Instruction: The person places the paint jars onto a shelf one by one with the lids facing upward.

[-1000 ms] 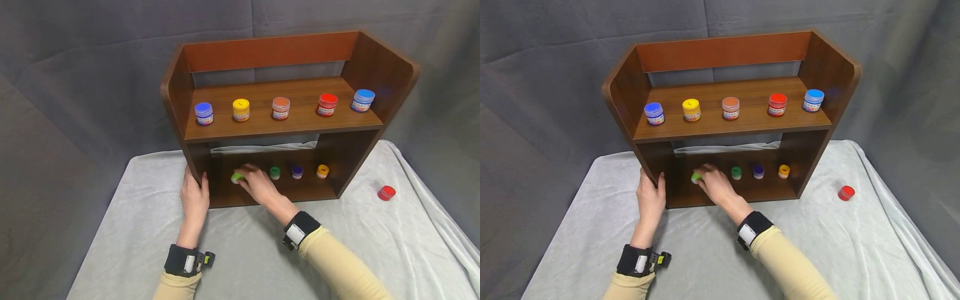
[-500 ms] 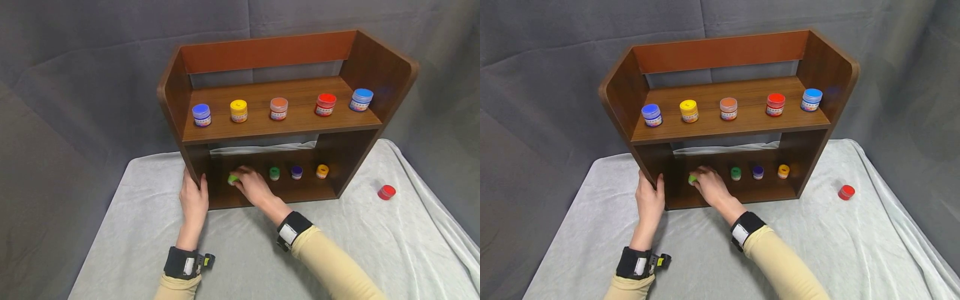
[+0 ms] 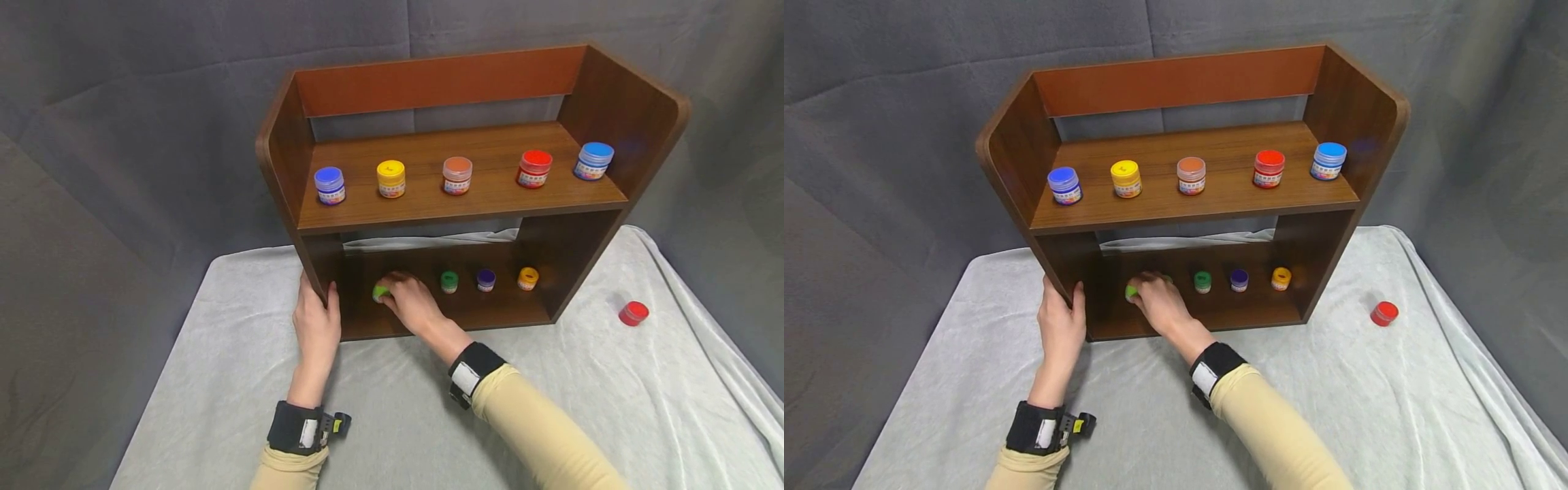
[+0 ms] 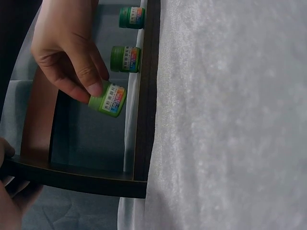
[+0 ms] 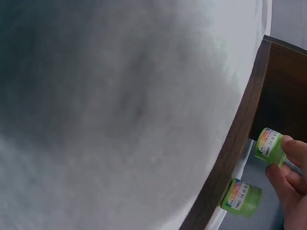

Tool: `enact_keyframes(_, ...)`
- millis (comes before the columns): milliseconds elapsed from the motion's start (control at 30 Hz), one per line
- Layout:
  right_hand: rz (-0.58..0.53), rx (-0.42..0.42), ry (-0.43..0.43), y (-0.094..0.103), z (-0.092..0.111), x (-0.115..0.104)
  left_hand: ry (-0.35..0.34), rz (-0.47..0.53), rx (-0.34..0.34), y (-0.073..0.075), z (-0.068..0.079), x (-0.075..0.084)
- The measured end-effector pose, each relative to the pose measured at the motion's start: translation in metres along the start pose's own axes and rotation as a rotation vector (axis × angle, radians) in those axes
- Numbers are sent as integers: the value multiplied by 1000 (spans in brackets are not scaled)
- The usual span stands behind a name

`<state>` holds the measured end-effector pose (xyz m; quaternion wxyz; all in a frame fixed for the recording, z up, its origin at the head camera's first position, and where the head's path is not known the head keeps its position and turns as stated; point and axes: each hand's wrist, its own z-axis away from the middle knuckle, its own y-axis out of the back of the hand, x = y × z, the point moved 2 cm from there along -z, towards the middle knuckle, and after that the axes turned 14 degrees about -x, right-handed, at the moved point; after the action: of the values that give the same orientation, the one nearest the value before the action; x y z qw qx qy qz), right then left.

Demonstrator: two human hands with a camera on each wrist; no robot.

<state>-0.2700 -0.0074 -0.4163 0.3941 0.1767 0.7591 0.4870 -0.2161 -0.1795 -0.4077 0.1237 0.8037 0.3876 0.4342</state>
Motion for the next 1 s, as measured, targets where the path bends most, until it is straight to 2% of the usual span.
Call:
enact_keyframes(367, 60, -27, -6, -9, -3, 0, 2, -9, 12, 0, 0, 2)
enact_keyframes(1000, 174, -53, -20, -11, -14, -2, 21, -13, -9, 1, 0, 2)
